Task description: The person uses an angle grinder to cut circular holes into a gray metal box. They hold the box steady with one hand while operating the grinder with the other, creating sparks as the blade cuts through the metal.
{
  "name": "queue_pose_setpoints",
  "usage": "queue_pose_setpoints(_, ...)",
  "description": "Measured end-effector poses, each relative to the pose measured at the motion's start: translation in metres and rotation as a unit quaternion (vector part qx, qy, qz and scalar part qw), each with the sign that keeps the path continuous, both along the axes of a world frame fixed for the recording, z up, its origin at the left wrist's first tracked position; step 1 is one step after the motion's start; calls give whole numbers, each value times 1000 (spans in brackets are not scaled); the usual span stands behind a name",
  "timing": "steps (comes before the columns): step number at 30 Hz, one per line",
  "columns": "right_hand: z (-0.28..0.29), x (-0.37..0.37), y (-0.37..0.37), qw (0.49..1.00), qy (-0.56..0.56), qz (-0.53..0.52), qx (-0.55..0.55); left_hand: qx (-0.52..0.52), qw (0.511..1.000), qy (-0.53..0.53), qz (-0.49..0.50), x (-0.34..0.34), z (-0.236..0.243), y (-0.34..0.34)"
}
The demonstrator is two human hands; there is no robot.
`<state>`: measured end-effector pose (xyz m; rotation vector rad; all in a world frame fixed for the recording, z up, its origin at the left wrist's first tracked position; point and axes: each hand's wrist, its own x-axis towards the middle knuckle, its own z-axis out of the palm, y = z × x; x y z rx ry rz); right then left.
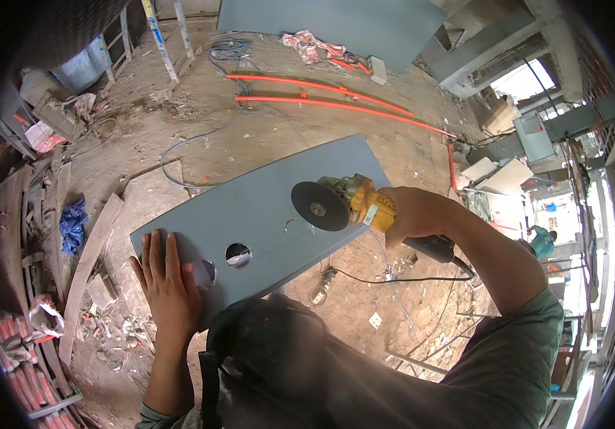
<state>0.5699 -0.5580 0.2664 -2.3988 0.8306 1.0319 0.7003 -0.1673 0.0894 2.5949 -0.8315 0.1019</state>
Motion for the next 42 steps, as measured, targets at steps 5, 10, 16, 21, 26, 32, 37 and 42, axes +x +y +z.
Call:
queue_pose_setpoints(5,7,6,13,999,23,-29,-9,-13,1000,4,-18,5,0,4)
queue_pose_setpoints(10,8,9,17,998,35,-41,-16,-27,999,16,-20,6,2,4)
queue_pose_setpoints(16,4,12,15,998,51,-37,-24,-30,999,12,-26,6,1,3)
queue_pose_setpoints(21,10,18,22,997,54,-36,-30,-25,999,14,-26,5,-1,4)
queue_pose_setpoints(26,7,18,20,997,58,-27,-38,-25,999,17,-24,4,0,4)
queue_pose_setpoints(32,9,21,23,997,61,-15,-50,-24,999,17,-23,5,1,3)
queue_pose_setpoints(37,10,21,24,997,55,-27,-36,-27,999,16,-24,5,1,3)
queue_pose_setpoints(42,7,20,20,998,53,-23,-37,-33,999,18,-24,4,0,4)
